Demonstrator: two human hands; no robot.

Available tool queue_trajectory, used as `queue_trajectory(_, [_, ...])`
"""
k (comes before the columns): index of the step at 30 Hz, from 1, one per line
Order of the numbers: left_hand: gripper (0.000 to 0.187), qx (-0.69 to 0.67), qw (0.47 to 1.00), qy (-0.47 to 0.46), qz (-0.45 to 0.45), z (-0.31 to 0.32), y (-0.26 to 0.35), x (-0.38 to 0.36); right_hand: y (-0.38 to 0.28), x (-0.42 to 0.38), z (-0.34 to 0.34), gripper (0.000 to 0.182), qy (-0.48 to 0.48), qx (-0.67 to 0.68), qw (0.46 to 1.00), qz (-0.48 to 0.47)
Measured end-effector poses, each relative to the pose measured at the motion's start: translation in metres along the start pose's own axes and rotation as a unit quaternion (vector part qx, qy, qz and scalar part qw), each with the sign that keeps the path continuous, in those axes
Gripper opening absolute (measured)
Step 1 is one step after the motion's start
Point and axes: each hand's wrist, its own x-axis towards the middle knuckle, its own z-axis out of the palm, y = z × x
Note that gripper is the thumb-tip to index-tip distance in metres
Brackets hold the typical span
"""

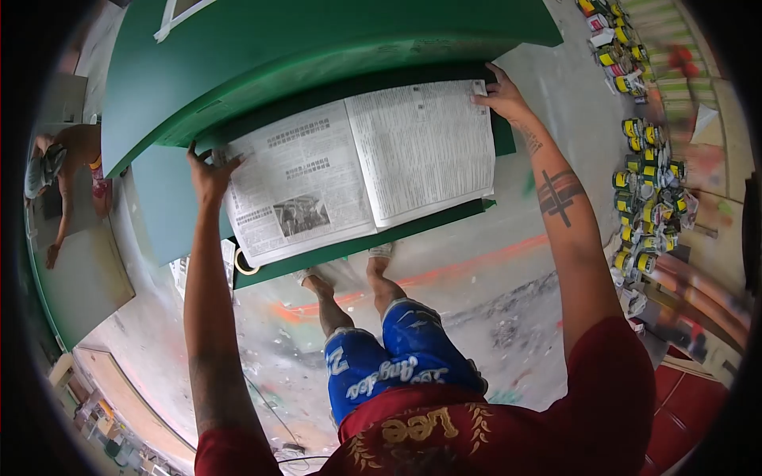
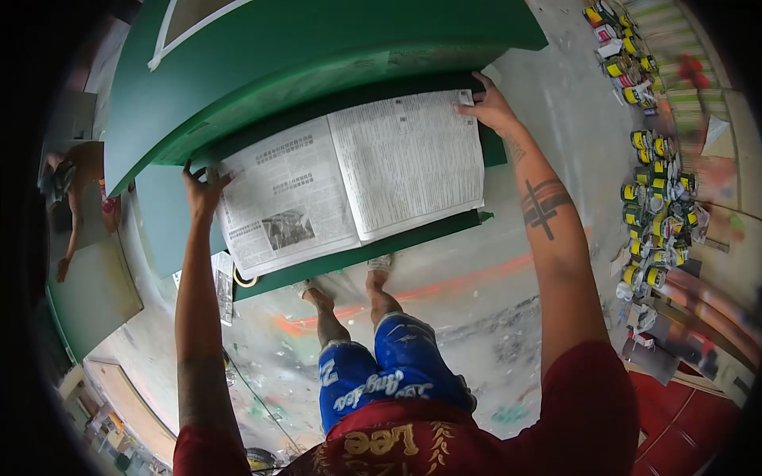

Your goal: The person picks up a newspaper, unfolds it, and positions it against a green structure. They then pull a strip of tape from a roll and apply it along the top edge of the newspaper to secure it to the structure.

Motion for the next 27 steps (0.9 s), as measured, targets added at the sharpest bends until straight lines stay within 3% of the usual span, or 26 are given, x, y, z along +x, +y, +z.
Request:
queue_trajectory(2, [0.111,-0.125,0.982,-0.099,-0.096,-0.011,-0.004,0.001,0.018,0.001,-0.006,0.084,-0.043,0.059,0.997,0.007])
queue_trajectory(3, [0.096,-0.162,0.975,-0.124,-0.085,-0.011,-0.003,0.005,0.026,0.007,-0.008,0.081,-0.087,0.117,0.989,0.010])
queue_trajectory(4, [0.096,-0.160,0.976,-0.122,-0.088,-0.018,-0.006,0.006,0.030,0.009,-0.006,0.081,-0.091,0.117,0.989,0.011])
queue_trajectory(6, [0.071,-0.153,0.968,-0.192,-0.056,-0.027,-0.004,0.011,0.038,0.018,-0.006,0.061,-0.014,0.202,0.979,0.036])
queue_trajectory(7, [0.050,-0.139,0.977,-0.158,-0.025,-0.023,-0.003,0.012,0.047,0.028,-0.009,0.048,-0.003,0.244,0.969,0.036])
queue_trajectory(10, [0.048,-0.242,0.963,-0.117,0.000,-0.017,-0.010,0.021,0.042,0.032,-0.022,0.049,-0.018,0.302,0.953,-0.015])
queue_trajectory(12, [0.049,-0.246,0.964,-0.093,-0.033,-0.016,0.016,0.005,0.032,0.019,-0.020,0.052,-0.035,0.315,0.948,-0.011])
queue_trajectory(14, [0.052,-0.258,0.957,-0.114,-0.061,-0.011,0.010,-0.008,0.029,0.012,-0.016,0.053,-0.095,0.149,0.983,-0.053])
queue_trajectory(15, [0.053,-0.279,0.946,-0.150,-0.068,-0.010,0.003,-0.010,0.026,0.013,-0.017,0.055,-0.103,0.062,0.993,0.004])
queue_trajectory(16, [0.053,-0.280,0.946,-0.147,-0.067,-0.010,-0.004,-0.010,0.025,0.014,-0.018,0.055,-0.104,0.061,0.993,0.002])
queue_trajectory(20, [0.034,-0.285,0.949,-0.126,-0.049,-0.020,-0.003,-0.011,0.032,0.003,-0.018,0.049,-0.076,0.179,0.980,0.042])
queue_trajectory(22, [0.031,-0.353,0.929,-0.112,-0.011,-0.018,-0.032,0.000,0.029,0.001,-0.021,0.040,-0.082,0.298,0.950,0.036])
queue_trajectory(23, [0.031,-0.354,0.929,-0.111,-0.012,-0.019,-0.031,-0.002,0.034,0.005,-0.023,0.040,-0.083,0.296,0.951,0.036])
queue_trajectory(25, [0.031,-0.315,0.931,-0.174,-0.062,-0.020,-0.018,-0.008,0.053,0.018,-0.025,0.046,-0.119,0.333,0.935,0.040])
queue_trajectory(27, [0.032,-0.256,0.946,-0.192,-0.045,-0.012,-0.009,-0.017,0.056,0.021,-0.024,0.046,-0.116,0.327,0.937,0.040])
